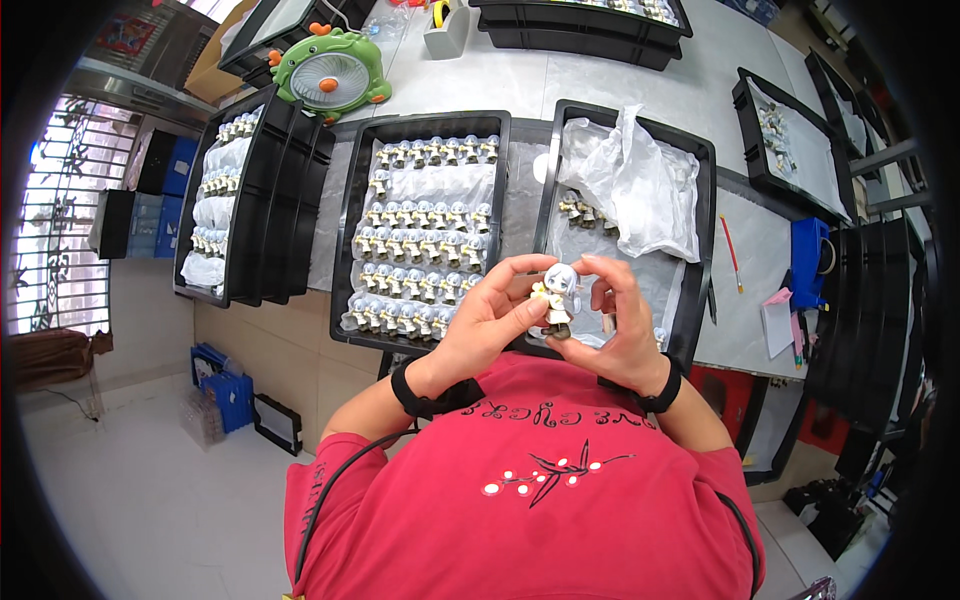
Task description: The recorder is inspecting and sorting small manufactured parts (likely light-switch or electrical components) from a large bin into black trays.
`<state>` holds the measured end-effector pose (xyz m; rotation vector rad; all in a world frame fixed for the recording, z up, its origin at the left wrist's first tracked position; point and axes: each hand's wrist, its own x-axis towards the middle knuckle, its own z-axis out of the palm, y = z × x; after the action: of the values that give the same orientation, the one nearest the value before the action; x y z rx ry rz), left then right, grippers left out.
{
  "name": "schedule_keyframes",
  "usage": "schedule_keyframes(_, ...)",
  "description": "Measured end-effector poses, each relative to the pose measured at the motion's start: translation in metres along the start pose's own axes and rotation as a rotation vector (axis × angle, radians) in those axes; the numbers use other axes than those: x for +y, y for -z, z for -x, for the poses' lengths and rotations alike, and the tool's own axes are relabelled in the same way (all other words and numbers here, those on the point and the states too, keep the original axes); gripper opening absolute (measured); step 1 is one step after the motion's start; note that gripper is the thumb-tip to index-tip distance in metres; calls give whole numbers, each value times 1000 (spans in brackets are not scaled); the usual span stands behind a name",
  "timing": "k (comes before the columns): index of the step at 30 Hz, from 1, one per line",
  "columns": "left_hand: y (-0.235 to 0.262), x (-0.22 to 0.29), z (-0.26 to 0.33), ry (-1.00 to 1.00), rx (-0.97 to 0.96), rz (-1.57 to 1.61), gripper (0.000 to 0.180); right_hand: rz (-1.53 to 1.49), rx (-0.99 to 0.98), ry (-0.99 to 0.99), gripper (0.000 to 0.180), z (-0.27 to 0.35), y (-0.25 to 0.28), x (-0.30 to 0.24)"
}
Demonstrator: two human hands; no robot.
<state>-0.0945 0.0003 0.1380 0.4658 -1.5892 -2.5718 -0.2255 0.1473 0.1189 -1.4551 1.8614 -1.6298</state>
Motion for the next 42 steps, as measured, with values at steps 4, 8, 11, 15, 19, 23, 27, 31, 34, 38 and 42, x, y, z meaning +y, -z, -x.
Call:
schedule_keyframes(4, 3, -3, -1, 99, 23, -4, 41, -1, 37, 39, 84, 0, -1, -2)
schedule_keyframes(8, 7, -2, -4, 182, -103, 143, 43, -23, -4, 56, 84, -1, -4, -2)
schedule_keyframes(11, 14, -7, -9, 211, -211, 387, 49, -11, -9, 84, 84, -6, -6, -8)
schedule_keyframes(15, 14, -5, -13, 194, -274, 520, 54, -71, 58, 101, 86, -7, -10, -3)
schedule_keyframes(19, 13, -5, -14, 209, -261, 504, 61, -45, 62, 89, 87, -7, -9, -3)
schedule_keyframes(23, 13, -4, -13, 214, -226, 488, 62, -41, 65, 95, 85, -8, -13, 0)
schedule_keyframes(27, 38, -14, -15, 191, -82, 201, 47, 113, -54, -20, 82, -7, -8, -2)
schedule_keyframes(31, 114, -17, -43, 118, 180, -265, 31, 142, -55, -108, 76, -1, -12, 7)
schedule_keyframes(34, 205, -27, -76, 8, 634, -766, 30, 174, -64, -182, 71, 4, -13, 11)
schedule_keyframes(38, 270, -21, -103, -88, 832, -1294, 33, 204, -64, -224, 68, 12, -12, 13)
schedule_keyframes(42, 289, -27, -119, 30, 863, -1458, 33, 227, -43, -324, 66, 22, -10, 14)
